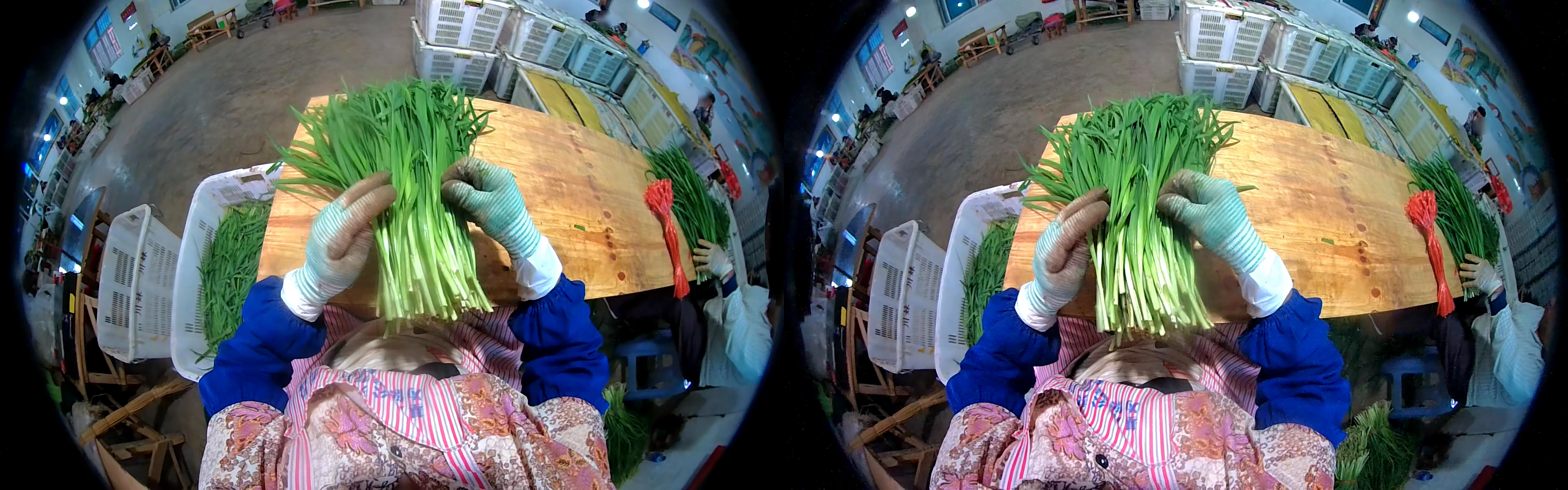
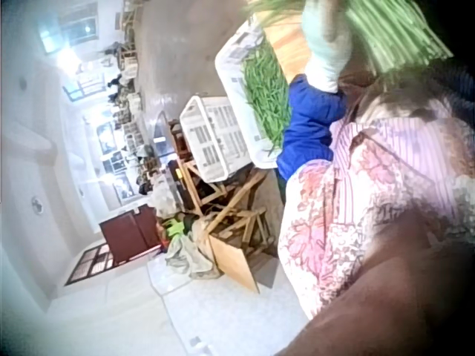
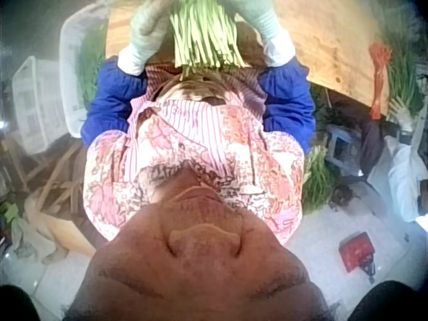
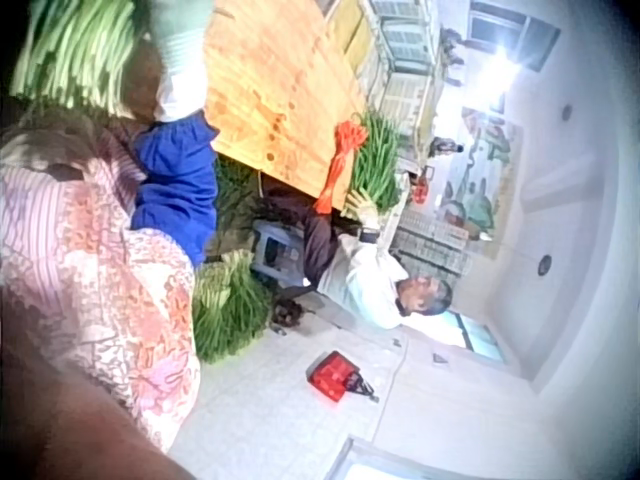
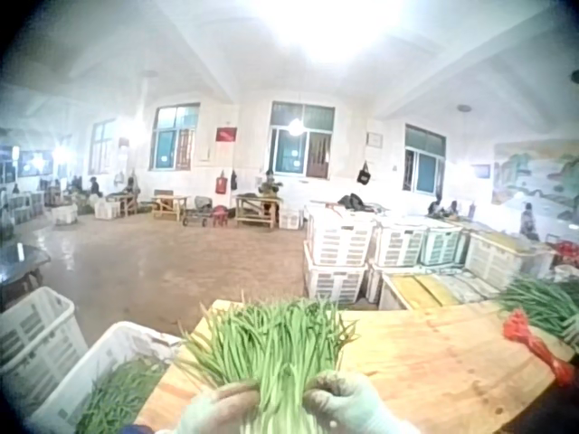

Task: The person gathers green onions into bunches by hand, aligns the root ends, and secures them with a red tie before placing the bundles into a plastic crate.

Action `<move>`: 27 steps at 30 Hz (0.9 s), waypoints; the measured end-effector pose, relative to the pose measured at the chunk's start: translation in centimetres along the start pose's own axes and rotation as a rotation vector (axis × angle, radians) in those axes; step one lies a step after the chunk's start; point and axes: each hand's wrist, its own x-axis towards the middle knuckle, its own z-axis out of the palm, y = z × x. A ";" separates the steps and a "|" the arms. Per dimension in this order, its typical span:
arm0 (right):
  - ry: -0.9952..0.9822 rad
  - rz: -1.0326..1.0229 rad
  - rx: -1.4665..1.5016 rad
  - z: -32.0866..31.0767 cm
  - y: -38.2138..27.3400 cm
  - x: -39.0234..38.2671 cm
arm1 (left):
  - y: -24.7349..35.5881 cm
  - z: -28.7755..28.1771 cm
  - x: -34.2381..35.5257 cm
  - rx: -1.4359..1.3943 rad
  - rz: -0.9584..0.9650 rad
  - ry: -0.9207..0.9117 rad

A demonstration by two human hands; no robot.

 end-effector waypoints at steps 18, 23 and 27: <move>-0.025 -0.151 -0.348 -0.2 -0.4 -0.5 | 1.0 1.6 3.2 0.072 0.107 -0.099; -0.041 -0.315 -0.624 0.0 -0.6 -0.3 | 1.1 0.6 4.9 -0.062 0.024 -0.295; -0.020 -0.371 -0.669 0.1 0.3 -0.2 | -0.9 1.6 4.1 -1.181 -0.566 -0.078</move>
